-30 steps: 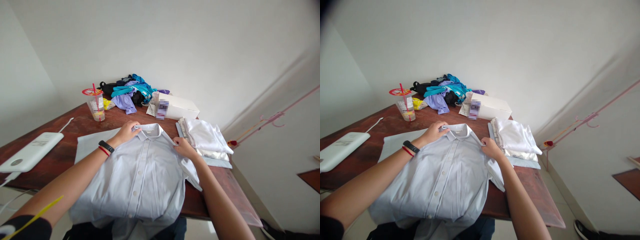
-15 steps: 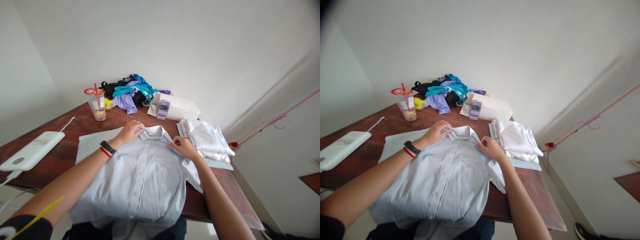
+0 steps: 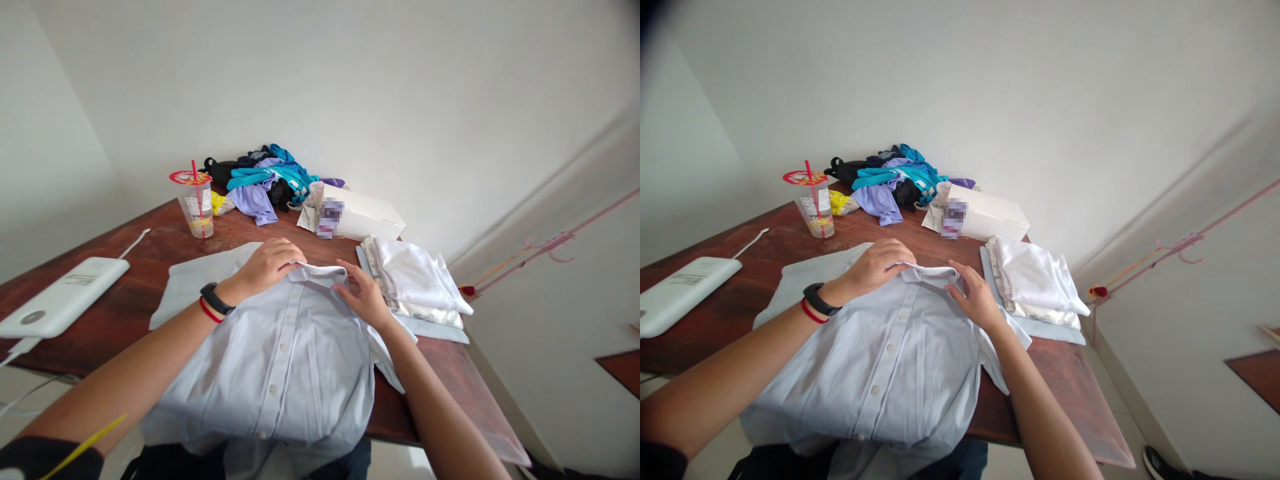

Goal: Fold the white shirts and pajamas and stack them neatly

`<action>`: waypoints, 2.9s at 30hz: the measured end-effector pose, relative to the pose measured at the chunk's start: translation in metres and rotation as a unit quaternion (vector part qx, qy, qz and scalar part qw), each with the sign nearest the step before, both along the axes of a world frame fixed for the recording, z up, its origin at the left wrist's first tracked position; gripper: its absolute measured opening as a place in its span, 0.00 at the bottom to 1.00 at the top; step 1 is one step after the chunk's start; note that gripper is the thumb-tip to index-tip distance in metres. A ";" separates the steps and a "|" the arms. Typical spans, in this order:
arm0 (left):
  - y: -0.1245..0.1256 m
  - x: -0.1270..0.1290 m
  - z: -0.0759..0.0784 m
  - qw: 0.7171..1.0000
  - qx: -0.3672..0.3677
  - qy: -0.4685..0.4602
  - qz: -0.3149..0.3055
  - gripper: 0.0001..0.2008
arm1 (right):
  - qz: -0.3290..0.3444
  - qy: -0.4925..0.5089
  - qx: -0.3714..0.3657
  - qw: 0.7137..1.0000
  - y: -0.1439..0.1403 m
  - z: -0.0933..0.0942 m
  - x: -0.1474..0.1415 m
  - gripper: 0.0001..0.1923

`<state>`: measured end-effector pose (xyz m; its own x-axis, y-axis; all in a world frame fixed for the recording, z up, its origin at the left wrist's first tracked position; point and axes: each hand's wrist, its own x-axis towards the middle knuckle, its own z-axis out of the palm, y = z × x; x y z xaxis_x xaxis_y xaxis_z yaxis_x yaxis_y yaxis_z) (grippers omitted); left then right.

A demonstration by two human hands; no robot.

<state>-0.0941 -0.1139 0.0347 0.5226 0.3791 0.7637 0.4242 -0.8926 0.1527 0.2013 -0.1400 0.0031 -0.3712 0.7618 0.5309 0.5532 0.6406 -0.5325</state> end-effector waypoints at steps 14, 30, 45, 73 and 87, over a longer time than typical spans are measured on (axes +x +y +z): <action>0.020 -0.030 0.009 0.976 -0.210 0.019 0.044 0.17 | -0.019 0.143 -0.125 0.982 0.002 0.015 -0.015 0.17; 0.105 -0.025 0.007 0.956 -0.264 0.092 0.094 0.27 | -0.190 -0.056 -0.152 0.968 0.116 0.019 -0.023 0.22; 0.119 -0.040 -0.052 0.955 -0.141 0.103 0.241 0.19 | -0.089 -0.266 -0.111 0.953 0.067 -0.053 -0.066 0.41; 0.082 -0.006 -0.060 0.989 -0.093 0.113 0.028 0.10 | -0.131 0.067 -0.038 0.988 0.073 -0.055 -0.044 0.04; 0.079 -0.004 -0.059 0.987 -0.095 0.129 0.004 0.11 | -0.087 0.043 -0.004 0.995 0.070 -0.053 -0.047 0.12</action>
<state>-0.0984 -0.0349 -0.0244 0.6874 0.5072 0.5198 0.4774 -0.8549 0.2029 0.1548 -0.0696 -0.0503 -0.1861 0.8150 0.5488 0.6071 0.5346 -0.5879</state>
